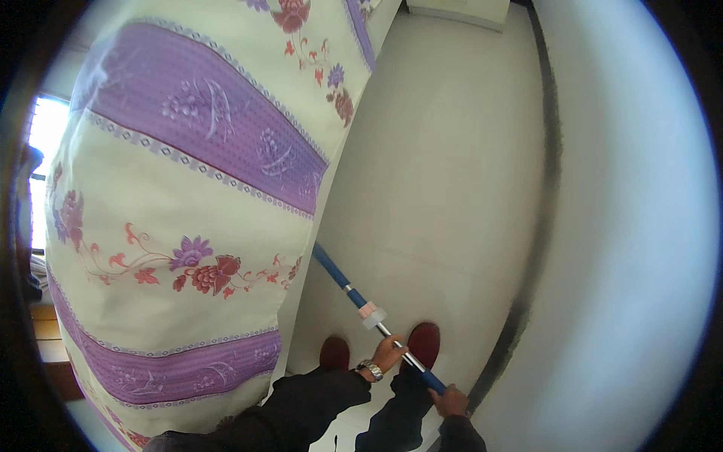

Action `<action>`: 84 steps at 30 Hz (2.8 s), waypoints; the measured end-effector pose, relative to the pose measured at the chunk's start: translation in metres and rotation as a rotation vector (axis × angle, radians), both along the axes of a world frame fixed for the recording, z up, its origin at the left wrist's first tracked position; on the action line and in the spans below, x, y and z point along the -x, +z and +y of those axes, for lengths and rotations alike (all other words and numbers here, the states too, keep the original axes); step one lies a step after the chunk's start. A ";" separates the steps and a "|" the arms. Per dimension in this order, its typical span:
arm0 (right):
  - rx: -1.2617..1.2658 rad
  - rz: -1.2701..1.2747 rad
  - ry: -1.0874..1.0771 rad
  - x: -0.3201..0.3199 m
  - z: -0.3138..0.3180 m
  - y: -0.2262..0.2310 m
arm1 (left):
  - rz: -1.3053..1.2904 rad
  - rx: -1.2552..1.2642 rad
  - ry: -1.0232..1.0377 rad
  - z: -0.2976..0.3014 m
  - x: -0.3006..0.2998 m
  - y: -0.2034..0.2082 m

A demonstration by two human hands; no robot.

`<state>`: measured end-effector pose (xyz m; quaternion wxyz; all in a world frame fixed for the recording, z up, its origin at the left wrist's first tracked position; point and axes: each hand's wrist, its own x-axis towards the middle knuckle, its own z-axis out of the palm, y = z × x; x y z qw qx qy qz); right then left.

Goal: The person mops the bedroom floor using a blue flat mop. They move around the bed, under the window, and near the door, repeatedly pushing and pulling the mop across the tiled surface.

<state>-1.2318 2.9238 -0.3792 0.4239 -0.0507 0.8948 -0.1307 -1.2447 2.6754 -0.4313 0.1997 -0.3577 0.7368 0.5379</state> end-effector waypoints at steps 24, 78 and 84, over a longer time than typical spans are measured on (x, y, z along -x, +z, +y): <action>0.176 -0.175 -0.320 -0.240 -0.021 -0.056 | -0.160 -0.191 -0.560 -0.023 -0.033 0.059; 0.825 -0.890 -0.909 -0.409 -0.124 0.477 | 0.510 -0.007 -0.053 -0.002 -0.570 0.607; 0.689 -0.848 -0.916 -0.497 -0.157 0.534 | 0.616 0.034 0.015 -0.002 -0.663 0.659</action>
